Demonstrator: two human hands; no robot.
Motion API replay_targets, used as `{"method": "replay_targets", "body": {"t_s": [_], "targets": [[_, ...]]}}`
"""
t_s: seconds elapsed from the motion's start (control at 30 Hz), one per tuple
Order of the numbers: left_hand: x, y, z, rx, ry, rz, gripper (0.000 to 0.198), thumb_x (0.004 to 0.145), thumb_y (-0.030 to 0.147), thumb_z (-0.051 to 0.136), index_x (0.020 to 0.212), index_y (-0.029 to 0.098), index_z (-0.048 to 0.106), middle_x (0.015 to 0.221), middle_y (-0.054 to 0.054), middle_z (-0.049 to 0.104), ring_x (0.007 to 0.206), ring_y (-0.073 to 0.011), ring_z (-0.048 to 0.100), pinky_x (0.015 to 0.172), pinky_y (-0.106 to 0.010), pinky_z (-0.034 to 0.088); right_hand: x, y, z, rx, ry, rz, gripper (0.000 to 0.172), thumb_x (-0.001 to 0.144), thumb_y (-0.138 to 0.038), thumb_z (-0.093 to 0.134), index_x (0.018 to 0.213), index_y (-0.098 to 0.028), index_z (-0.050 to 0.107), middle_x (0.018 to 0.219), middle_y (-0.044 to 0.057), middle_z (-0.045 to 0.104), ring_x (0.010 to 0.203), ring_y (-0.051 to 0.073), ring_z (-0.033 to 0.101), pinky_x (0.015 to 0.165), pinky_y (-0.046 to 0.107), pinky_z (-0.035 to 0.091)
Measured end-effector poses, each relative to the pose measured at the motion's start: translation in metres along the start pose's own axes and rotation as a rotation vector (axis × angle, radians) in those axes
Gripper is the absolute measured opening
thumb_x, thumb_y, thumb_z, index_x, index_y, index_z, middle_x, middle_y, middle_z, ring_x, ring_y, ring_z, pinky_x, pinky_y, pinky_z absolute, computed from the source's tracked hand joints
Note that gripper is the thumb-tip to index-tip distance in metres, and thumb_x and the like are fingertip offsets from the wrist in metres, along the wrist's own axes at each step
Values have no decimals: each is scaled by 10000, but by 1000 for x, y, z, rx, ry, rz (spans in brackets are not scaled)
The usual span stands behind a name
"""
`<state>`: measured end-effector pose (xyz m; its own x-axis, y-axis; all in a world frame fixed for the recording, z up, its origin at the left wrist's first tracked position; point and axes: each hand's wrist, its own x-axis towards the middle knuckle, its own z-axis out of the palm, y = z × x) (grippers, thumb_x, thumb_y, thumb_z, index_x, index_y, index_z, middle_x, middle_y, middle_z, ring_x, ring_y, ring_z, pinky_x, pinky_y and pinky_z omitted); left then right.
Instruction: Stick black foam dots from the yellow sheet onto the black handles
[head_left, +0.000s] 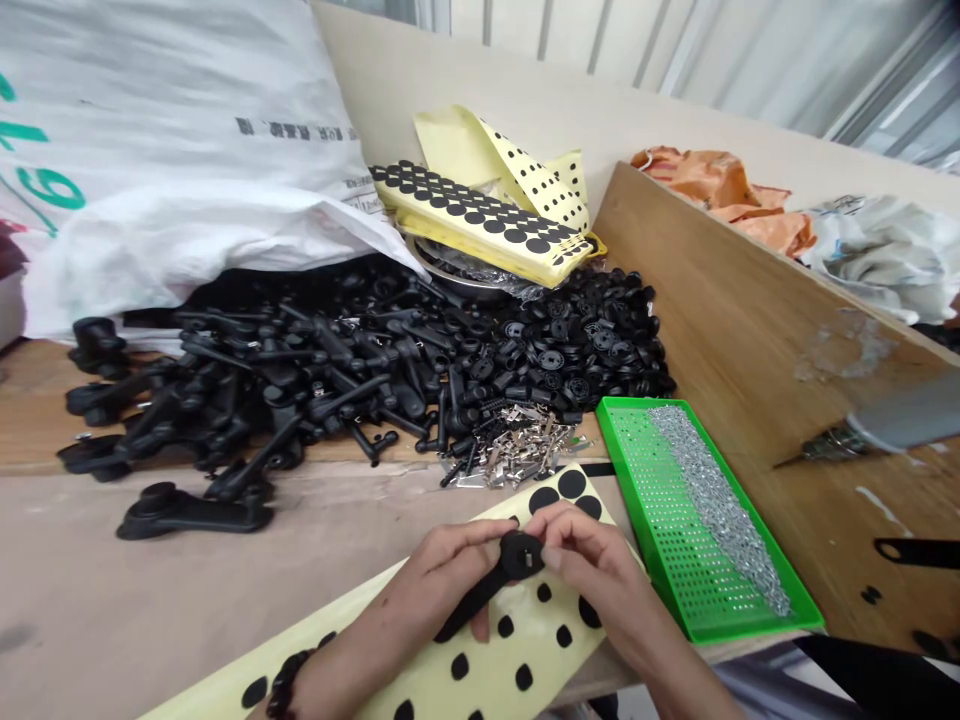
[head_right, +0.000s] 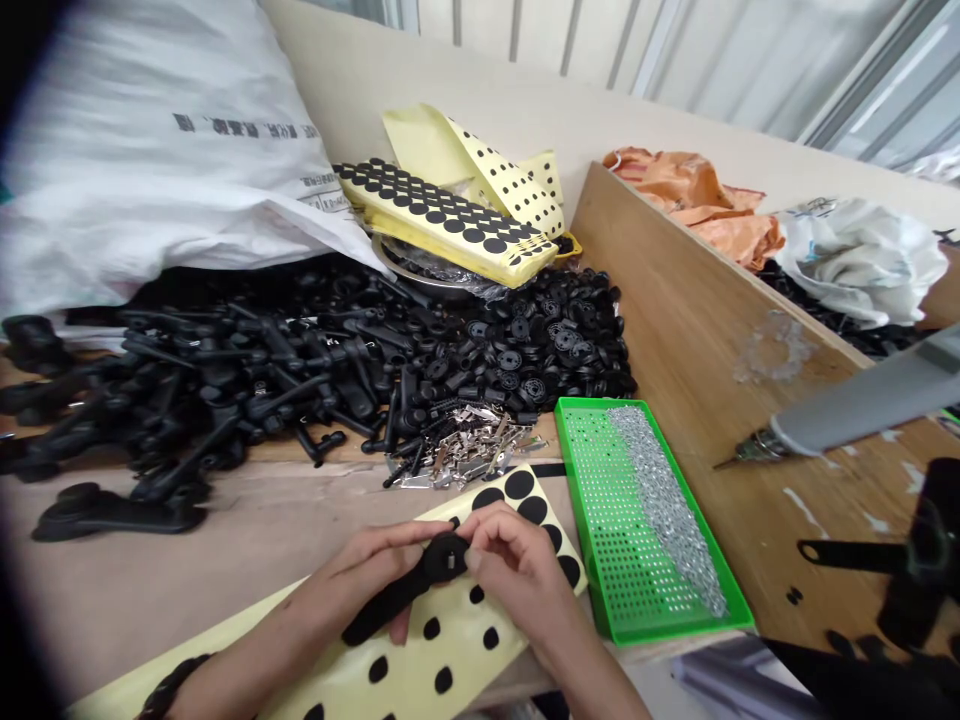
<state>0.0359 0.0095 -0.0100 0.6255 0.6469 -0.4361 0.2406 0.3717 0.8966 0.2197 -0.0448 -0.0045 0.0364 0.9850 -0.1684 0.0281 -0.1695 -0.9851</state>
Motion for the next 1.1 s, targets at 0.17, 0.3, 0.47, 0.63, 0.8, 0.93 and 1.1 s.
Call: {"method": "replay_targets", "body": {"t_s": [0.17,0.3,0.47,0.63,0.8,0.93,1.1], "targets": [[-2,3,2,-5,24,8,421,854,426,474,1154,185,645,507,36,592,502,-142,533,526,-209,390,0,0,-2,21,-31,8,142,735,-217,607,606,-199,548,867,38,624,817,183,560,726,283,422],[-3,4,2,-8,64,-28,394,841,399,484,1115,179,664,483,40,579,496,-145,529,530,-211,396,1,2,-2,12,-39,18,137,738,-230,614,616,-200,558,887,37,623,829,185,560,725,284,422],[1,4,-1,-6,-44,-11,433,839,400,466,1149,154,643,467,35,577,472,-144,518,498,-210,373,2,0,-2,-7,-54,18,143,736,-230,610,608,-202,554,881,44,626,844,197,563,739,297,419],[2,5,1,15,-2,-20,426,837,425,466,1108,158,657,501,37,578,483,-141,532,519,-214,391,3,0,-4,26,-71,37,121,718,-225,614,616,-198,555,881,44,613,831,188,548,735,290,402],[1,5,3,46,1,-36,396,870,428,458,1100,174,657,466,51,538,471,-118,472,494,-194,328,4,6,-6,64,-97,23,128,739,-212,607,627,-193,550,892,43,610,824,179,538,729,283,389],[2,1,0,52,-31,-24,410,865,389,451,1162,171,629,461,49,538,456,-114,429,484,-199,307,4,11,-7,93,-107,17,137,765,-194,601,639,-194,547,893,36,612,826,175,532,721,275,382],[-3,6,2,76,12,-20,435,849,378,438,1183,170,625,468,46,538,478,-125,442,509,-210,329,4,17,-9,106,-115,13,139,779,-188,590,650,-192,538,910,41,608,837,179,524,723,277,373]]}}
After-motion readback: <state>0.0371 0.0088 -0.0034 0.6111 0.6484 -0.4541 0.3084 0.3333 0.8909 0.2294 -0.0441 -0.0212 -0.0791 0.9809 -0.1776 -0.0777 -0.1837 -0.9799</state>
